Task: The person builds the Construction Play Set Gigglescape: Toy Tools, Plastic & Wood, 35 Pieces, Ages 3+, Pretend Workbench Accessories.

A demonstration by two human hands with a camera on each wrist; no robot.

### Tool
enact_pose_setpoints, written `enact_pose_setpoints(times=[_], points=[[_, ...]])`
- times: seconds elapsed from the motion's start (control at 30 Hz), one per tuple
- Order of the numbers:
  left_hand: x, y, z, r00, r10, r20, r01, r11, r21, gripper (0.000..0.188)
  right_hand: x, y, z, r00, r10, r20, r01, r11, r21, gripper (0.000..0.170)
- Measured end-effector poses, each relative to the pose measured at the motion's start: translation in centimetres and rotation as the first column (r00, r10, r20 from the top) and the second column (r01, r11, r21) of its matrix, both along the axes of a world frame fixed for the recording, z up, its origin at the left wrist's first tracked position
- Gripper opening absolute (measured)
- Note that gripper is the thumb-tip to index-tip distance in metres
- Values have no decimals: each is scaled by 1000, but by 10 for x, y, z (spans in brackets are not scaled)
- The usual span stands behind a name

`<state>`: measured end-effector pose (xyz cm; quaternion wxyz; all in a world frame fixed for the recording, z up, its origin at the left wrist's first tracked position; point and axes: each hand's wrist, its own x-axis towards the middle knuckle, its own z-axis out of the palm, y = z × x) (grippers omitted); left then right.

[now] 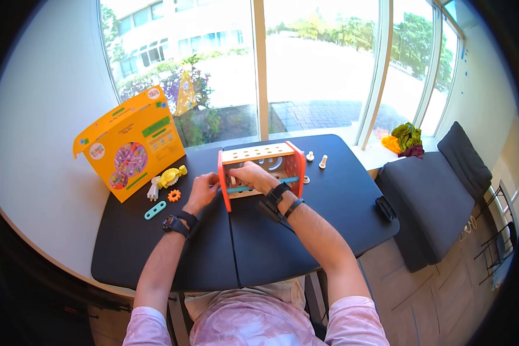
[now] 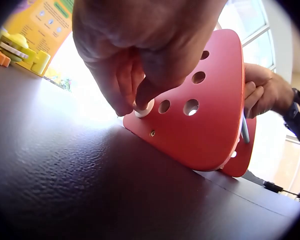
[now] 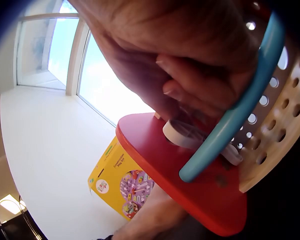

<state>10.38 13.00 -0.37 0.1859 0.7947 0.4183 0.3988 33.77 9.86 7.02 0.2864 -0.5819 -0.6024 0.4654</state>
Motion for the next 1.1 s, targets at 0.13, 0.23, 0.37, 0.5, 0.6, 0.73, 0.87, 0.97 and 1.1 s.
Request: enact_pose_setpoints(times=[0.13, 0.23, 0.37, 0.5, 0.6, 0.73, 0.87, 0.97, 1.1], points=[[-2, 3, -4, 1000, -7, 6, 7, 1000, -6, 19, -14, -26, 25, 995, -99, 10, 99, 994, 36, 34], [-3, 2, -2, 1000, -4, 8, 4, 999, -34, 20, -2, -26, 29, 997, -16, -70, 19, 999, 40, 37], [-6, -6, 8, 999, 43, 10, -42, 998, -53, 27, 21, -54, 72, 993, 69, 100, -70, 997, 10, 38], [-16, -12, 26, 996, 91, 24, -89, 993, -77, 31, 45, -84, 98, 955, 258, 145, -264, 964, 29, 37], [-23, -20, 39, 991, 109, 74, -101, 989, -105, 34, 74, -98, 105, 934, 356, -25, -352, 931, 92, 41], [-32, -25, 53, 988, 44, 151, -16, 984, -180, 33, 100, -108, 116, 988, 108, -107, -71, 951, 301, 38], [-32, -44, 72, 957, -39, 286, 124, 950, -285, 33, 117, -104, 102, 964, -108, -243, 232, 789, 569, 37], [-27, -53, 71, 936, -101, 337, 196, 945, -260, 37, 136, -85, 67, 898, -257, -357, 420, 745, 518, 35], [-17, -63, 70, 913, -161, 375, 264, 934, -241, 41, 139, -80, 34, 759, -382, -527, 594, 738, 321, 32]])
